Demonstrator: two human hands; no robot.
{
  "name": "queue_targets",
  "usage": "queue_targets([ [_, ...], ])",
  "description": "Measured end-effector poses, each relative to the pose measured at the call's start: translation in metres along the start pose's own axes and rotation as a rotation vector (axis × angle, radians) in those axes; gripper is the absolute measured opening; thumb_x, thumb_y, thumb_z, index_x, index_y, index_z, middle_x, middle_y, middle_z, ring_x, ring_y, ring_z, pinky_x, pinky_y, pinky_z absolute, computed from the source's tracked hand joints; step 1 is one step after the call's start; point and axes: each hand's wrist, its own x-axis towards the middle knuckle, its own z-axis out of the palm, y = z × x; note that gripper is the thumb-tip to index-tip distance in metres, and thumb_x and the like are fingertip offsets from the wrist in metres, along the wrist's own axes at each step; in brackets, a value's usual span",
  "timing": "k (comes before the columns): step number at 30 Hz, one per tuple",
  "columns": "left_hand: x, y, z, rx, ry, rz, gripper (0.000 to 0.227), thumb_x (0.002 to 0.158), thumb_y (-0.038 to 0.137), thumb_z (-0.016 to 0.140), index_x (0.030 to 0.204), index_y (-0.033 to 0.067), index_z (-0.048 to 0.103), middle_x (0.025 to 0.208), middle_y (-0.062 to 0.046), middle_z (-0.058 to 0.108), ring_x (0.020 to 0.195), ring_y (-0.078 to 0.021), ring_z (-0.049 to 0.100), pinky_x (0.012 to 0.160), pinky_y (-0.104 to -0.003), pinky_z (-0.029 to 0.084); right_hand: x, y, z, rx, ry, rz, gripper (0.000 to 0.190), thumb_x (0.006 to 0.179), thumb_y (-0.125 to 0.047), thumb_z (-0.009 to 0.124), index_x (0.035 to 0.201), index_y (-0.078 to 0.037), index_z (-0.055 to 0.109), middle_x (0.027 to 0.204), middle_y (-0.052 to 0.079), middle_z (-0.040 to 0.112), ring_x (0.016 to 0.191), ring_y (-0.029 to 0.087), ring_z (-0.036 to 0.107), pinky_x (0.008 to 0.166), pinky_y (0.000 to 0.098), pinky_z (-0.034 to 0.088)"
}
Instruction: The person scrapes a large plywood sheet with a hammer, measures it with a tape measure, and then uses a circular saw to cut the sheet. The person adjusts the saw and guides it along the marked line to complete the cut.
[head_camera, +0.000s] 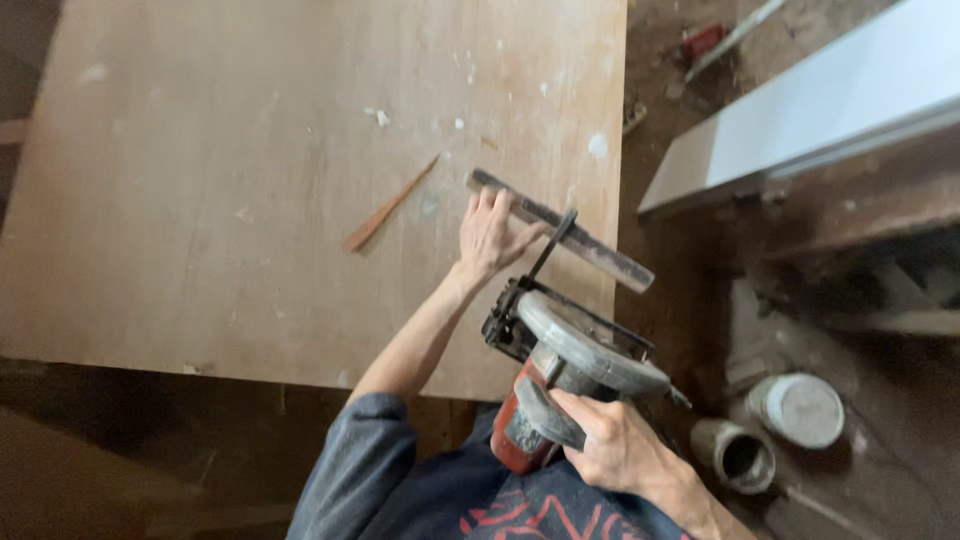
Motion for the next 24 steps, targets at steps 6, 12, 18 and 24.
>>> queue_targets([
  [6,0.047,0.023,-0.016,0.139,-0.054,0.446,0.111,0.049,0.067,0.092,0.135,0.0077,0.054,0.126,-0.016,0.064,0.124,-0.0382,0.055,0.108,-0.068,0.033,-0.003,-0.022,0.036,-0.035,0.038,0.024,0.065,0.068,-0.003,0.078,0.130,0.003,0.059,0.100,0.021,0.075,0.079,0.036,0.076,0.066,0.0387,0.063],
  [12,0.061,0.050,-0.023,0.262,-0.708,0.352,0.066,0.073,0.068,0.079,0.119,0.0202,0.075,0.097,-0.008,0.076,0.096,-0.0279,0.073,0.098,-0.052,0.047,-0.005,-0.038,0.044,-0.052,0.074,0.048,0.065,0.068,-0.001,0.075,0.130,0.006,0.059,0.097,0.022,0.074,0.077,0.035,0.077,0.066,0.0385,0.063],
  [18,0.075,0.051,0.016,0.070,-0.358,0.713,0.048,0.074,0.062,0.086,0.095,0.0199,0.081,0.086,-0.006,0.078,0.081,-0.0290,0.073,0.075,-0.050,0.053,-0.008,-0.041,0.043,-0.123,0.234,-0.092,0.064,0.063,-0.003,0.075,0.123,0.009,0.060,0.101,0.027,0.071,0.083,0.038,0.073,0.070,0.0398,0.061],
  [24,0.054,0.057,0.051,-0.115,-0.522,0.473,0.024,0.091,0.039,0.072,0.095,0.0166,0.081,0.067,-0.004,0.072,0.054,-0.0152,0.068,0.047,-0.036,0.056,-0.013,-0.048,0.045,-0.159,0.242,-0.045,0.055,0.074,0.002,0.075,0.127,0.006,0.061,0.090,0.018,0.070,0.078,0.033,0.073,0.069,0.0399,0.059],
])
